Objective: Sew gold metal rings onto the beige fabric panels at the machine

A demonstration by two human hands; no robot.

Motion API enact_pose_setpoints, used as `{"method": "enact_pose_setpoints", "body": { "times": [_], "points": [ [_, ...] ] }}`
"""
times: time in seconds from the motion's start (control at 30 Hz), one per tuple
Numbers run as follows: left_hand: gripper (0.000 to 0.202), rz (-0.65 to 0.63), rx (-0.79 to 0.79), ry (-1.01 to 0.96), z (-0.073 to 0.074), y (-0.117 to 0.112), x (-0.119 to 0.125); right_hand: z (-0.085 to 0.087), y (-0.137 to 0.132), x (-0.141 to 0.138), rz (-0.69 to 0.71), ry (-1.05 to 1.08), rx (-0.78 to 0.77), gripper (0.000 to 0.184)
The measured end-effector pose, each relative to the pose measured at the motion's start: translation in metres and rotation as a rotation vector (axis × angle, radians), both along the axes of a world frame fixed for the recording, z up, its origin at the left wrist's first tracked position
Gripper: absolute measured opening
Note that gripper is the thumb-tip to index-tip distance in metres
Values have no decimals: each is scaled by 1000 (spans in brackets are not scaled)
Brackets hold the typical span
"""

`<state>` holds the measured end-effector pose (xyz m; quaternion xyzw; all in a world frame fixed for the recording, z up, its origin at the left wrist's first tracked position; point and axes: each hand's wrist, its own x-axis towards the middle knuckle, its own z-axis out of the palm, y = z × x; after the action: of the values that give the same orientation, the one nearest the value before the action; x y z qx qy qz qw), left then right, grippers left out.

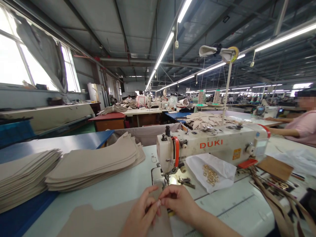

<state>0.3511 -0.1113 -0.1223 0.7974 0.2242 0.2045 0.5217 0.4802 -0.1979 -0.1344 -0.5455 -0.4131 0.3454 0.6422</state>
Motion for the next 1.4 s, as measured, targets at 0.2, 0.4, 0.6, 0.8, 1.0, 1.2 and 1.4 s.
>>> {"method": "enact_pose_setpoints", "body": {
  "times": [0.2,0.4,0.6,0.8,1.0,1.2,1.4],
  "points": [
    [43,-15,-108,-45,3,2,2,8,-3,4,-12,33,-52,10],
    [27,-10,-183,-9,6,4,2,8,-9,15,-21,43,-80,13],
    [25,15,-262,-1,10,1,1,5,-12,17,43,72,-114,24],
    [24,-17,-277,-22,7,-1,3,2,-12,15,104,105,-118,29],
    [29,-42,-328,-34,9,-1,1,6,-15,12,142,201,-126,33],
    [33,-31,-364,0,13,3,2,6,-15,9,98,260,-124,36],
    [24,-27,-377,53,16,2,2,4,-13,6,65,221,-131,38]
  ]
}}
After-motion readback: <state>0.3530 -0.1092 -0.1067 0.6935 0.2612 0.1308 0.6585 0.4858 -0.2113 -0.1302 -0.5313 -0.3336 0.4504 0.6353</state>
